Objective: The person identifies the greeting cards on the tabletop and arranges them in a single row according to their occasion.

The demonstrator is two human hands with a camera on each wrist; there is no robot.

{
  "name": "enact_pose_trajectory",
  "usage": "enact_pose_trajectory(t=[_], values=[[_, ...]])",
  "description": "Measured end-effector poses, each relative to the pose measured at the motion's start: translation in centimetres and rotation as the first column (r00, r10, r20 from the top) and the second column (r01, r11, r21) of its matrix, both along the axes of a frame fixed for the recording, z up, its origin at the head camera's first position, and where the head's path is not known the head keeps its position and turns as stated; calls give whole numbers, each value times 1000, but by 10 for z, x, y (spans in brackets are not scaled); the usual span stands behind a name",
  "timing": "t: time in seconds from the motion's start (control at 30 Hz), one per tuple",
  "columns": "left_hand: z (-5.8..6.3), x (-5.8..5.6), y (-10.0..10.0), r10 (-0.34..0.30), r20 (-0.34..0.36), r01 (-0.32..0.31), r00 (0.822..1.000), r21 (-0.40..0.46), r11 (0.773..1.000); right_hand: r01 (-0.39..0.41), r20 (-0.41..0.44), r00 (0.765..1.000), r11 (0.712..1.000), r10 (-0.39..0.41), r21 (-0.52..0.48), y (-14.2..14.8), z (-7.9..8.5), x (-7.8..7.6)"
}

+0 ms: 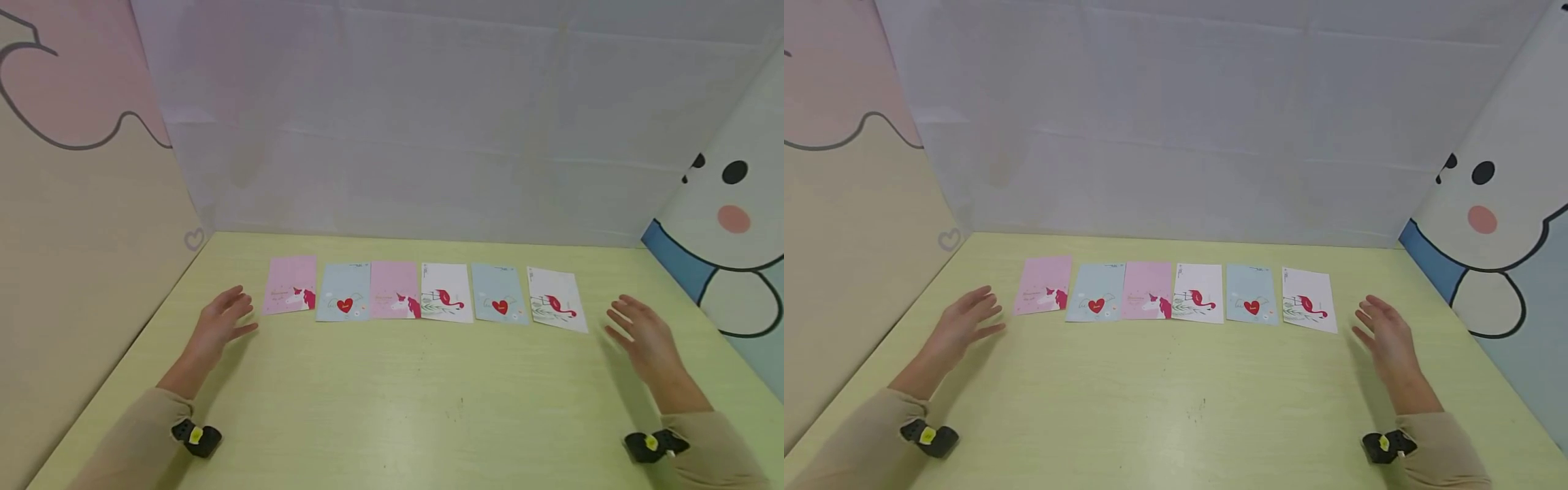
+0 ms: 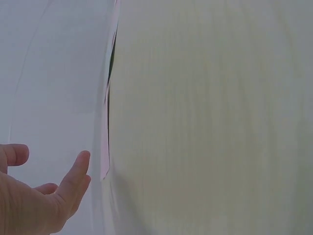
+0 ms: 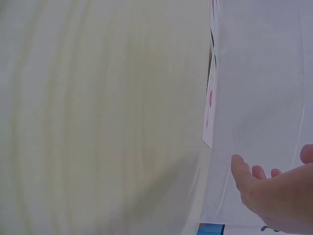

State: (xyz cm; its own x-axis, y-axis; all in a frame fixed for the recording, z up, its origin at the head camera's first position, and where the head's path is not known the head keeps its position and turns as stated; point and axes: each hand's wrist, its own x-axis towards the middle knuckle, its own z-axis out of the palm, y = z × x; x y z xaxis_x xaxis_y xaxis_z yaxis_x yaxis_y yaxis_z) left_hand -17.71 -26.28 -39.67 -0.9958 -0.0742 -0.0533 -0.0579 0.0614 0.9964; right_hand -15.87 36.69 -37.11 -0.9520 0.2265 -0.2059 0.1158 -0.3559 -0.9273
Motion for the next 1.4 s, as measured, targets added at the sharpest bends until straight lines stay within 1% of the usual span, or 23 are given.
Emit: enact_pose_trajectory(t=[0.1,0.17,0.23,0.33,0.43,0.53,0.63,0.67,0.73,0.77,0.83,0.9,0.97,1.03,1.13,1.23,1.4], values=[[-17,-9,-5,14,-16,-14,1000,13,1000,-9,19,1000,999,8,35,-5,1,0],[-24,-14,-6,4,-27,-5,1000,-18,1000,-18,31,999,998,16,57,-7,1,0],[-32,-19,-6,22,-32,-24,999,-43,999,-28,44,999,997,25,73,-8,0,-1],[-35,-22,-2,22,-47,-26,999,-86,996,-39,72,997,993,31,114,-6,-7,-6],[-35,-24,2,8,-61,-14,998,-103,995,-51,101,994,986,35,158,-6,-11,-11],[-35,-25,7,-11,-57,4,998,-118,993,-78,94,994,984,63,162,-16,-5,-9],[-33,-26,13,-32,-50,25,998,-130,991,-110,65,993,984,101,141,-26,3,-5],[-31,-25,15,-37,-45,31,998,-136,990,-132,53,991,983,126,128,-30,6,-4],[-27,-23,20,-61,-39,55,997,-146,988,-154,41,988,981,150,122,-35,9,-2],[-23,-21,24,-62,-29,57,998,-150,987,-162,39,987,979,158,121,-37,10,-2],[-10,-14,33,-83,-13,80,996,-163,983,-183,37,983,975,180,124,-42,12,-3],[3,-8,42,-101,5,100,995,-155,983,-198,39,980,971,195,135,-46,12,-4],[17,-2,51,-104,30,107,994,-145,984,-213,43,977,966,209,149,-50,12,-5],[23,0,57,-116,50,122,992,-138,983,-225,45,974,962,220,158,-54,12,-6],[24,0,62,-127,68,136,989,-142,980,-244,50,970,955,239,171,-60,12,-7],[21,-3,66,-140,67,148,988,-150,978,-271,42,963,945,268,183,-66,12,-9],[17,-6,75,-141,75,153,987,-182,971,-314,50,949,920,311,235,-77,12,-10]])
